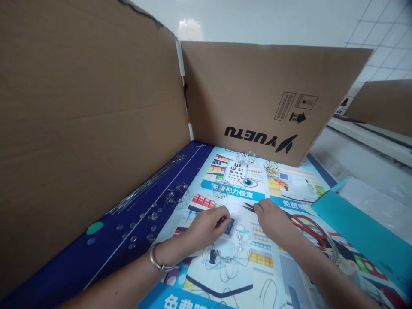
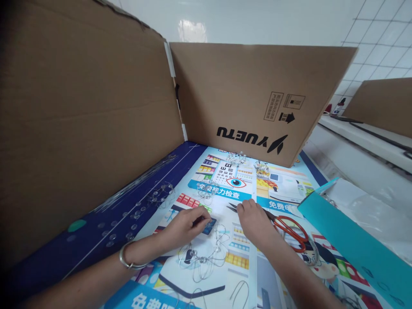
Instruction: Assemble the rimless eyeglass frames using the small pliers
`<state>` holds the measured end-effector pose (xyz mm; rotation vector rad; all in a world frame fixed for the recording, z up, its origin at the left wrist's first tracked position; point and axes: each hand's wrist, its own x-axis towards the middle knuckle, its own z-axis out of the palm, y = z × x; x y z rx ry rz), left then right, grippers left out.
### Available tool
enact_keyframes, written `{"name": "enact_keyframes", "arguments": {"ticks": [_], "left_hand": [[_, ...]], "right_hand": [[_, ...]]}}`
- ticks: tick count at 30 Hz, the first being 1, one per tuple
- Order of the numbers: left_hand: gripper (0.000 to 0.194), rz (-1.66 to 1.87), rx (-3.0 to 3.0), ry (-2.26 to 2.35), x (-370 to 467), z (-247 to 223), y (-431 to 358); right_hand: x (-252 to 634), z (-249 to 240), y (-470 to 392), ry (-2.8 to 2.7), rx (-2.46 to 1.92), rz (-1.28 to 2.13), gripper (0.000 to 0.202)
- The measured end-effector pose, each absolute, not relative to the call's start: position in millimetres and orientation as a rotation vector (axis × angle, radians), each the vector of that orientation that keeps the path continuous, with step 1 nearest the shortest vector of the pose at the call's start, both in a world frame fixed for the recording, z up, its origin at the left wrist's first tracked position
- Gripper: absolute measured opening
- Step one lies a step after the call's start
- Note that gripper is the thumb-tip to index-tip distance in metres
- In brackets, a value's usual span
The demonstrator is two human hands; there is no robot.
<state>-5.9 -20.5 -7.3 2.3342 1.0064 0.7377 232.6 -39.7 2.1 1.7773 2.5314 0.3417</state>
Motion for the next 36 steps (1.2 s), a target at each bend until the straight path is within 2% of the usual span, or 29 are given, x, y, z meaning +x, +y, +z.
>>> {"name": "enact_keyframes", "arguments": {"ticks": [4,7,9,16,28,31,36], "left_hand": [[0.009,0.743,2.346,1.014,-5.7,-7.9,-20.6],[0.009,0.761,2.349,1.037,-6.0,-7.1,-20.3],[0.008,0.772,2.345,1.041,-6.5,-6.4,-20.0],[0.008,0.777,2.341,1.036,-7.4,-7.5,-19.5],[0.007,0.793,2.366,1.119,-8.6,-8.2,-18.9],[0.007,0.803,2.370,1.127,-8.5,-8.4,-18.8],[0.008,0.837,2.356,1.146,-8.5,-8.9,-17.9]], "right_hand": [[235.0,0.8,-37.6,2.529,1.829,0.355,0.020],[236.6,3.7,-37.6,2.588,1.858,0.262,0.025],[235.8,3.7,-37.8,2.596,1.864,0.207,0.022],[225.1,1.1,-41.0,2.563,1.856,0.229,0.017],[214.2,10.7,-51.4,2.510,2.012,0.006,0.027],[213.9,21.0,-55.4,2.509,2.016,0.064,0.021],[218.5,40.1,-71.0,2.336,1.909,0.038,0.030]]}}
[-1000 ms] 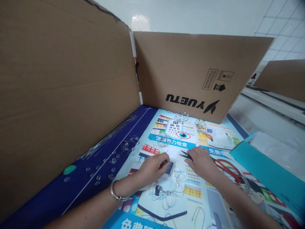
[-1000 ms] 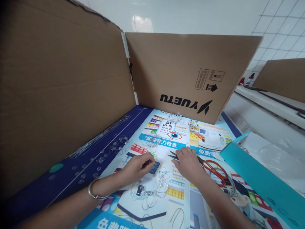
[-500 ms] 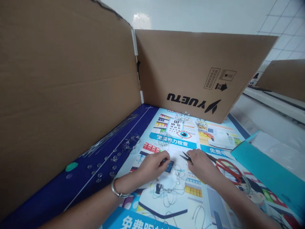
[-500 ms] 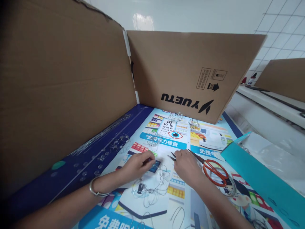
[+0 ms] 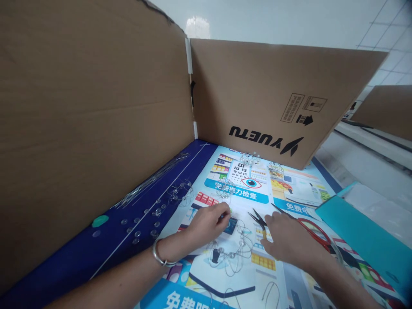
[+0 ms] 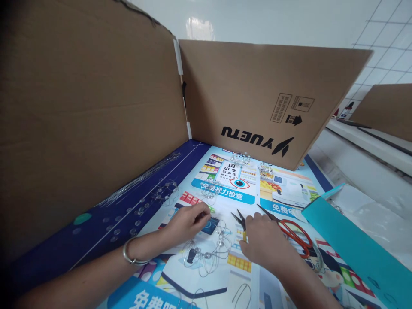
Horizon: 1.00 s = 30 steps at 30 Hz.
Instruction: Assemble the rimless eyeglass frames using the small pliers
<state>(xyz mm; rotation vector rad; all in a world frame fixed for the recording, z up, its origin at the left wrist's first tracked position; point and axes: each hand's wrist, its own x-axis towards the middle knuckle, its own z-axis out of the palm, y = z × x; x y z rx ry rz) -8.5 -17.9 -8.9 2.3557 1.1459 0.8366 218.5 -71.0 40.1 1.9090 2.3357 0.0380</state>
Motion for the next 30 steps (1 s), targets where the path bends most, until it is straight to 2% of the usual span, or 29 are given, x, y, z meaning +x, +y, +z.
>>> {"name": "enact_keyframes", "arguments": {"ticks": [7,12,21,25,30], "left_hand": [[0.009,0.872,2.326,1.194,-9.2,-6.7,-16.7],[0.009,0.865,2.305,1.207,-8.8,-6.3,-16.7],[0.009,0.841,2.279,1.195,-8.4,-7.9,-16.8],[0.009,0.834,2.285,1.168,-8.4,-7.8,-16.5],[0.009,0.807,2.305,1.147,-8.7,-5.8,-16.8]], "right_hand": [[206.1,44.8,-84.6,2.307,1.786,0.082,0.026],[207.5,35.0,-76.0,2.248,1.768,0.197,0.034],[222.8,9.9,-51.0,2.428,1.760,0.331,0.030],[224.1,8.7,-49.7,2.497,1.799,0.259,0.017],[227.9,16.2,-51.5,2.625,1.954,-0.053,0.026]]}}
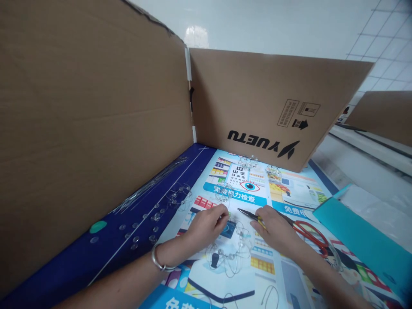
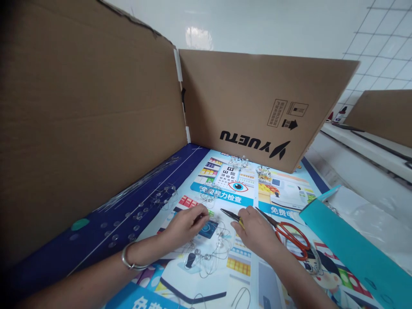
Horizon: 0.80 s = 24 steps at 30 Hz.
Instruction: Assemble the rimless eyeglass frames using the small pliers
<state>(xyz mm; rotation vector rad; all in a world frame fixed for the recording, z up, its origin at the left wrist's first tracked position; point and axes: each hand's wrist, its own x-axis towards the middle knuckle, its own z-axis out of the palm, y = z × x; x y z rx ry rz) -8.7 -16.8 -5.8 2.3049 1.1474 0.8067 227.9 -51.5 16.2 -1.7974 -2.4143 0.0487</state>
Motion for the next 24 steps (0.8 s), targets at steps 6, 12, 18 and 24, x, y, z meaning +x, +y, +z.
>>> {"name": "enact_keyframes", "arguments": {"ticks": [6,12,18,24], "left_hand": [[0.009,0.800,2.339,1.118,-9.2,-5.5,-17.2],[0.011,0.789,2.386,1.110,-9.3,-5.4,-18.0],[0.012,0.772,2.410,1.101,-10.2,-3.5,-19.9],[0.010,0.752,2.420,1.108,-10.1,-3.4,-19.9]], "right_hand": [[224.6,19.6,-52.2,-2.460,-1.582,0.292,0.024],[219.9,24.7,-56.0,-2.508,-1.536,0.292,0.021],[220.2,27.6,-56.0,-2.534,-1.495,0.322,0.020],[223.9,27.0,-53.5,-2.518,-1.454,0.389,0.020]]}}
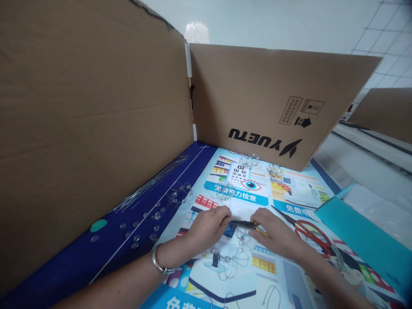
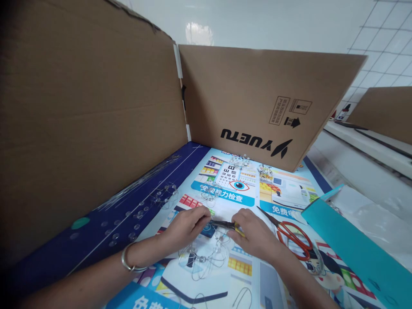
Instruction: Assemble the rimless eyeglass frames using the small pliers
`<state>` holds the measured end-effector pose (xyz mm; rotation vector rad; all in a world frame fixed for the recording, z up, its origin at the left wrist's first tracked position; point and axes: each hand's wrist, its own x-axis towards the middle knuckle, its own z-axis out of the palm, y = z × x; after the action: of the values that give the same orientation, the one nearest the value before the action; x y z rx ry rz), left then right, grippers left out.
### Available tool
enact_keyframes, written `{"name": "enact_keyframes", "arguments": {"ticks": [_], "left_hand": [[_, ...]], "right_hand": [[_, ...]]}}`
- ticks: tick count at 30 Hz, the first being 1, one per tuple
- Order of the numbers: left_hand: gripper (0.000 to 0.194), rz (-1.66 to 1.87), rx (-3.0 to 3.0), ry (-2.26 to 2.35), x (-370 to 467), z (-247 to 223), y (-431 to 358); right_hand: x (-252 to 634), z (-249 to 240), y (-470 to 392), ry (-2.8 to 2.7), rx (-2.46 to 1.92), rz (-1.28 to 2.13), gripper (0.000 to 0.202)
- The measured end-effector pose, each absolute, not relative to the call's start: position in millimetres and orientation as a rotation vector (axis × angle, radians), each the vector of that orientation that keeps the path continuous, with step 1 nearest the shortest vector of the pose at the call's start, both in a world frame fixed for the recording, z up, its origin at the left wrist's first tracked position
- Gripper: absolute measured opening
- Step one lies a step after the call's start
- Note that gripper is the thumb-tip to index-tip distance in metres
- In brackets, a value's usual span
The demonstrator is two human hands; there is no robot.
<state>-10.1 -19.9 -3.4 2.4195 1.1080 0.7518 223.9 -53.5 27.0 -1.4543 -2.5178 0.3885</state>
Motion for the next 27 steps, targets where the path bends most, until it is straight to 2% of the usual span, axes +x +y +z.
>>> {"name": "enact_keyframes", "arguments": {"ticks": [9,27], "left_hand": [[0.011,0.743,2.437,1.066,-10.6,-3.7,-19.6],[0.013,0.625,2.577,1.136,-8.3,-7.0,-19.5]], "right_hand": [[220.3,25.0,-56.2,-2.531,-1.474,0.324,0.018],[214.0,18.2,-57.6,-2.717,-1.437,-0.229,0.022]]}}
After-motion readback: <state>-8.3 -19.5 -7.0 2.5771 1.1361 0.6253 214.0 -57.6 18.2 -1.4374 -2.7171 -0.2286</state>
